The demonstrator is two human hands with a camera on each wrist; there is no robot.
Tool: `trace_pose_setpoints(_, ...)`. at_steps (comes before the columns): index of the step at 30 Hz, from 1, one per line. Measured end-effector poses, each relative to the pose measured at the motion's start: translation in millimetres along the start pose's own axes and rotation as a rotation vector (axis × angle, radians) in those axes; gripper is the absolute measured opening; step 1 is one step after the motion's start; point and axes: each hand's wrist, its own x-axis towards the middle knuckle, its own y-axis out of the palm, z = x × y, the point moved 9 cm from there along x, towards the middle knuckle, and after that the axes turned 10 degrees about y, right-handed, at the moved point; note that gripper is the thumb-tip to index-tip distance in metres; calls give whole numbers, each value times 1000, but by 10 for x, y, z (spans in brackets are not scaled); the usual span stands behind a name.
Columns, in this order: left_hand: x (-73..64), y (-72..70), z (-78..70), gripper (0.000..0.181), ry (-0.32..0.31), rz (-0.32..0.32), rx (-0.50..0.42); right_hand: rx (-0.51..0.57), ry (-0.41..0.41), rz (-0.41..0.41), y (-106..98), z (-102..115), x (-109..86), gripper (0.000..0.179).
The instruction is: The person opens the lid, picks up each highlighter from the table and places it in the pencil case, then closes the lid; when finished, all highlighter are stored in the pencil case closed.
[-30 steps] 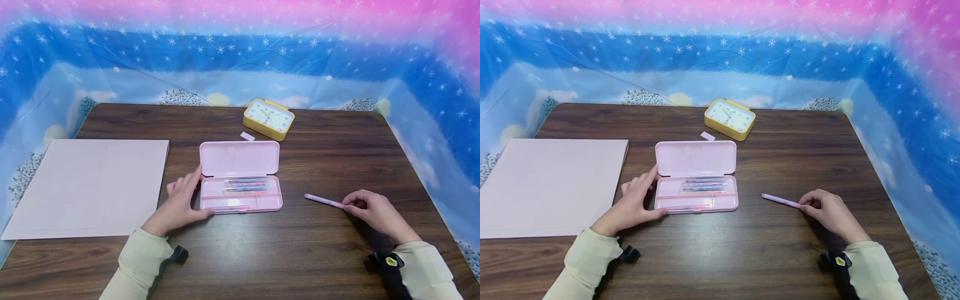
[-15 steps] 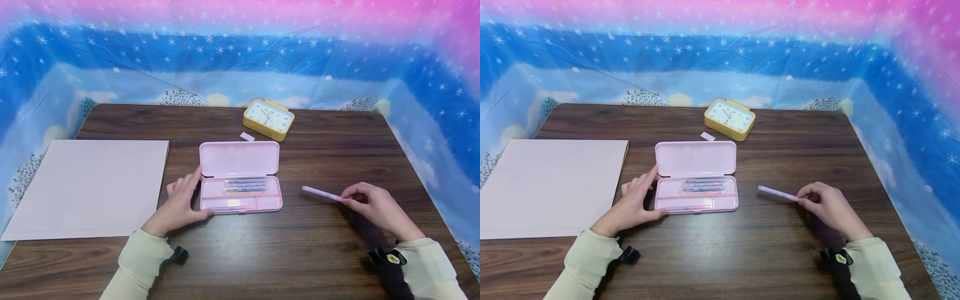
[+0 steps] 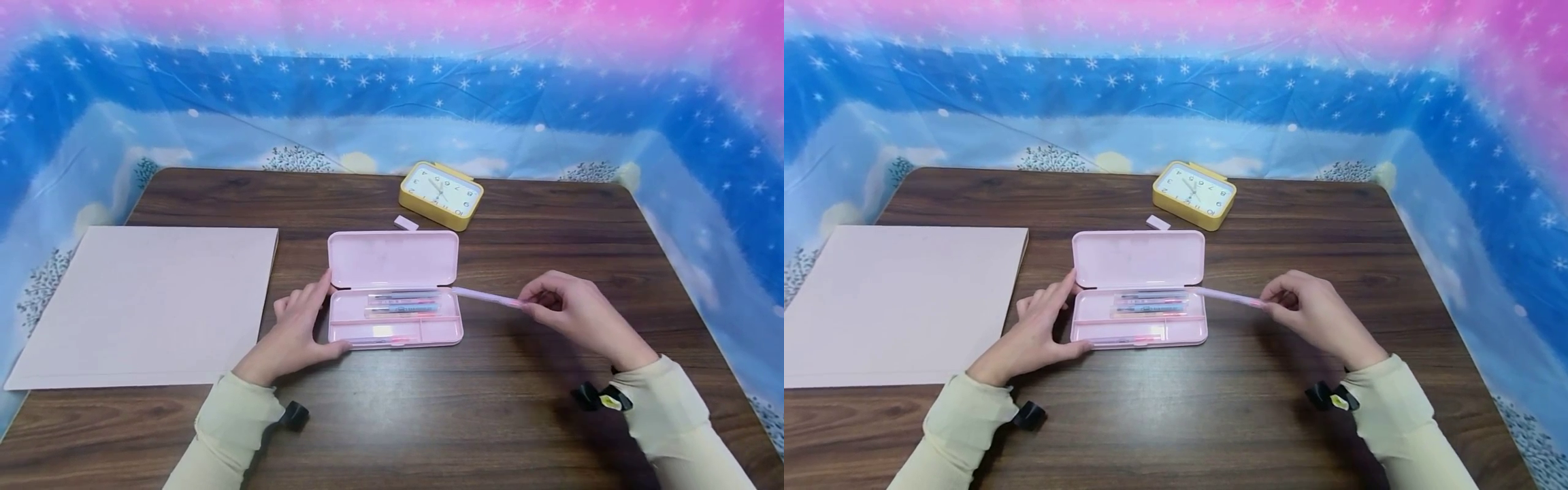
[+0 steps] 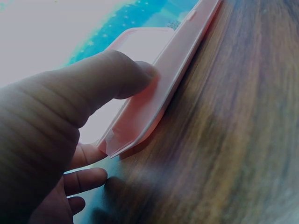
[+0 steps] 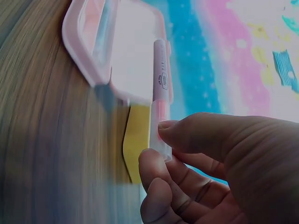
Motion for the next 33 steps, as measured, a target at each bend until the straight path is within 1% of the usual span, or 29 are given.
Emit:
trace_pose_setpoints(7, -2, 6, -1, 115, -1, 5, 1, 44, -41, 72, 234, 315, 132, 9)
trace_pose_setpoints(13, -12, 2, -2, 115, 1, -1, -3, 87, -129, 127, 470, 625, 216, 9)
trace_pose_setpoints(18, -11, 5, -11, 115, 8, -4, -3, 86, -195, 165, 645, 844, 265, 8)
trace_pose_setpoints(21, -7, 4, -18, 115, 15, -7, -3, 77, -225, 182, 729, 934, 287, 6)
trace_pose_setpoints(25, 2, -2, -23, 114, 25, -12, -2, 64, -239, 197, 827, 1011, 315, 3)
trace_pose_setpoints(33, 0, -12, -20, 115, 19, -11, -6, 36, -228, 236, 1016, 1129, 365, 6)
